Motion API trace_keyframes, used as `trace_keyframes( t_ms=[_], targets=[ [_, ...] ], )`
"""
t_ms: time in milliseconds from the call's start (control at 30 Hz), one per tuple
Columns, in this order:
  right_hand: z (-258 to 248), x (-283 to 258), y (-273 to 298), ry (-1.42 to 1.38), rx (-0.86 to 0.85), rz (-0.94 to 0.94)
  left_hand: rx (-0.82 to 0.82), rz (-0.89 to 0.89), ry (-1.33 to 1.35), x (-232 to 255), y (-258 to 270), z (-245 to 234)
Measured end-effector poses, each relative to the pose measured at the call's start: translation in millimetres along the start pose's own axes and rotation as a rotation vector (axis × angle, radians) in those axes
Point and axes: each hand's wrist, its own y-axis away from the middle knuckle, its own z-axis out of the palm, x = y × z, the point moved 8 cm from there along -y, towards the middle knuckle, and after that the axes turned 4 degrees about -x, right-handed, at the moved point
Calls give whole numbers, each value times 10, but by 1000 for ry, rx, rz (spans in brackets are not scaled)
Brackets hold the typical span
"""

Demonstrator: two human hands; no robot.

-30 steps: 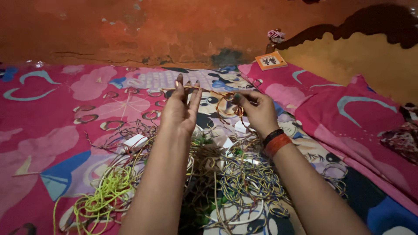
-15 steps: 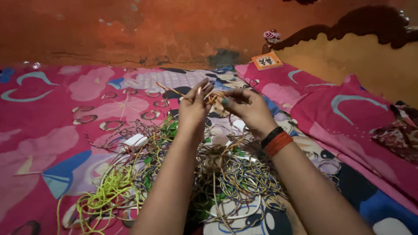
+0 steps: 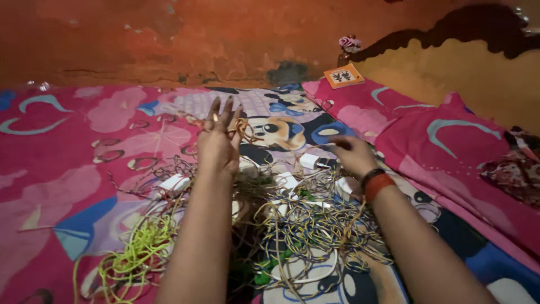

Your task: The person sits on a bed and untangles a large pile of multicolored wires by hand. They repeatedly pick up sections of the tangled wires, separate them, and lay them down, continuing this process throughout the clip.

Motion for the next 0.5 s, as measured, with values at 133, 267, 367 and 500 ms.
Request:
trace_keyframes(
  t_ms=[133, 267, 367, 500],
  targets=[
    [451, -1166, 375, 4, -74, -712, -24, -66, 18, -262, 63, 242],
    [1106, -1538, 861, -135, -248, -831, -63, -64, 121, -340, 47, 457],
    [1422, -1454, 910, -468, -450, -455, -55, -39, 84, -179, 38, 467],
    [948, -1380, 693, -160, -209, -479, -58, -49, 61, 40, 53, 400]
  ],
)
